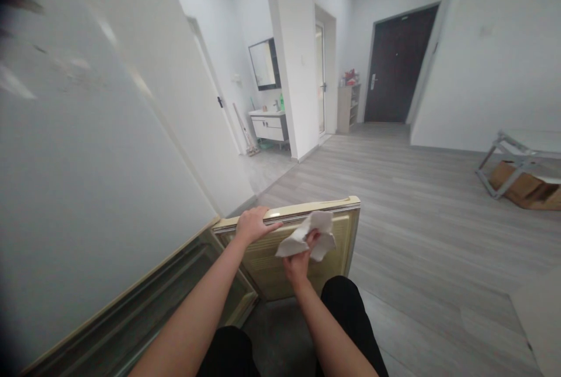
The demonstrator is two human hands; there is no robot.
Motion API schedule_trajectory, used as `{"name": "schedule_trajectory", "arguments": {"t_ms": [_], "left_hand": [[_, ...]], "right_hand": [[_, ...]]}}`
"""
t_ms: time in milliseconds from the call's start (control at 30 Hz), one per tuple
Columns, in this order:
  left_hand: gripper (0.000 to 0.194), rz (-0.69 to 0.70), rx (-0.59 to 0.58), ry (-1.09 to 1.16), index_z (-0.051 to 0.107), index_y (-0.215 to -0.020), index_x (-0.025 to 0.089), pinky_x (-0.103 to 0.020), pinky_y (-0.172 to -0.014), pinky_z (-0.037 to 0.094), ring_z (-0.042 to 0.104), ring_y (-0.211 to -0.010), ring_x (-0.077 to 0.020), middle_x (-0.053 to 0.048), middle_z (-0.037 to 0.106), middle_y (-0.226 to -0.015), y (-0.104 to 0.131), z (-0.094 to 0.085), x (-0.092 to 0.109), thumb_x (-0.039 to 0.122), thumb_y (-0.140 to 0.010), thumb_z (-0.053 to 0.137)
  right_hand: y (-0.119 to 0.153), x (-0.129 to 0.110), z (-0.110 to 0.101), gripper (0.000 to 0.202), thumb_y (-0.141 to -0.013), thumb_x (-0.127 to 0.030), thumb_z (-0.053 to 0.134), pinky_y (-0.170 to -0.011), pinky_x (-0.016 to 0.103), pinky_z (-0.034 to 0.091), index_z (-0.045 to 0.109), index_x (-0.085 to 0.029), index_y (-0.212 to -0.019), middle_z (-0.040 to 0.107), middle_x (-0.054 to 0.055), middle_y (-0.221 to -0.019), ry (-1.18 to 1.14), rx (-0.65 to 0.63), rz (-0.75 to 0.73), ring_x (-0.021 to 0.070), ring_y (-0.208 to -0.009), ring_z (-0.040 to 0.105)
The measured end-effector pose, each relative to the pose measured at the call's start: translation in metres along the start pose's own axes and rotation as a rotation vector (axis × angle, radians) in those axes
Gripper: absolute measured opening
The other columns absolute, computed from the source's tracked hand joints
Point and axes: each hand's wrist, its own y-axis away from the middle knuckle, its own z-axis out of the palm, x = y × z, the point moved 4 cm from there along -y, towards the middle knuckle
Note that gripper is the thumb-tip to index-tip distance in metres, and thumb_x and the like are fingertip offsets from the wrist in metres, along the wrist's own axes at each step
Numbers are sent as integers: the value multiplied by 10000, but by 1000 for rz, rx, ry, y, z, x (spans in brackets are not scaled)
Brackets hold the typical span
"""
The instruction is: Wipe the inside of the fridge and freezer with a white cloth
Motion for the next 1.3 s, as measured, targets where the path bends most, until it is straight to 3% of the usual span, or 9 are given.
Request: {"name": "schedule_trajectory", "arguments": {"t_ms": [67,167,300,433,533,667,800,1033,1300], "left_hand": [[743,5,-15,29,662,-1117,215,-355,-844,441,651,-1009,-275,-96,713,-1083,5,-3,1,835,-830,370],[678,36,-45,60,665,-1117,223,-347,-854,434,657,-1019,-257,-87,721,-1081,13,-7,1,758,-909,304],[658,49,-55,72,671,-1131,232,-358,-872,431,660,-1037,-258,-85,726,-1096,21,-9,1,727,-932,287],[667,31,-41,78,682,-1104,225,-353,-865,435,666,-1031,-260,-94,732,-1087,24,-11,2,754,-907,326],[682,40,-25,87,690,-1075,220,-350,-855,437,667,-1028,-263,-97,732,-1091,25,-14,3,786,-872,367],[700,47,-15,94,696,-1067,208,-371,-844,439,669,-1010,-279,-107,735,-1065,26,-16,4,780,-884,337],[687,49,-9,99,696,-1071,207,-365,-860,433,661,-1031,-271,-103,731,-1083,26,-17,6,769,-891,342],[671,40,17,102,705,-1066,206,-364,-876,436,656,-1035,-271,-101,728,-1068,23,-17,8,760,-888,371],[626,20,44,121,714,-1063,219,-370,-874,439,661,-1008,-270,-100,729,-1060,22,-13,6,740,-876,421]], "right_hand": [[14,-31,17,653,-789,-336,666,-1170,631,204,535,-78,-1375,283,233,-1591,5,-173,-190,441,-1468,218],[26,-71,41,521,-788,-234,645,-1169,549,277,624,-201,-1307,526,122,-1462,-71,-563,-447,353,-1380,415],[8,-84,37,405,-806,-85,523,-1080,467,402,719,-186,-1145,707,83,-1203,-269,-729,-335,282,-1132,613],[-19,-54,-13,378,-785,-122,522,-1094,456,395,756,-178,-1076,712,67,-1192,-362,-600,-268,287,-1172,595],[-33,-19,-70,449,-778,-245,582,-1117,477,383,723,-221,-1203,679,73,-1259,-181,-501,-370,286,-1207,574],[-46,16,-146,483,-860,-442,522,-1113,548,349,689,-232,-1261,599,116,-1348,43,-136,-438,328,-1330,465],[-57,40,-194,528,-904,-555,455,-1111,562,354,636,-224,-1274,447,135,-1468,110,147,-241,332,-1419,328],[-83,68,-206,644,-855,-640,524,-1065,502,442,553,-218,-1342,404,162,-1478,125,181,-70,302,-1323,435],[-94,103,-201,693,-816,-692,504,-867,424,525,596,-158,-1248,653,160,-1191,-195,195,215,280,-1046,617]]}}
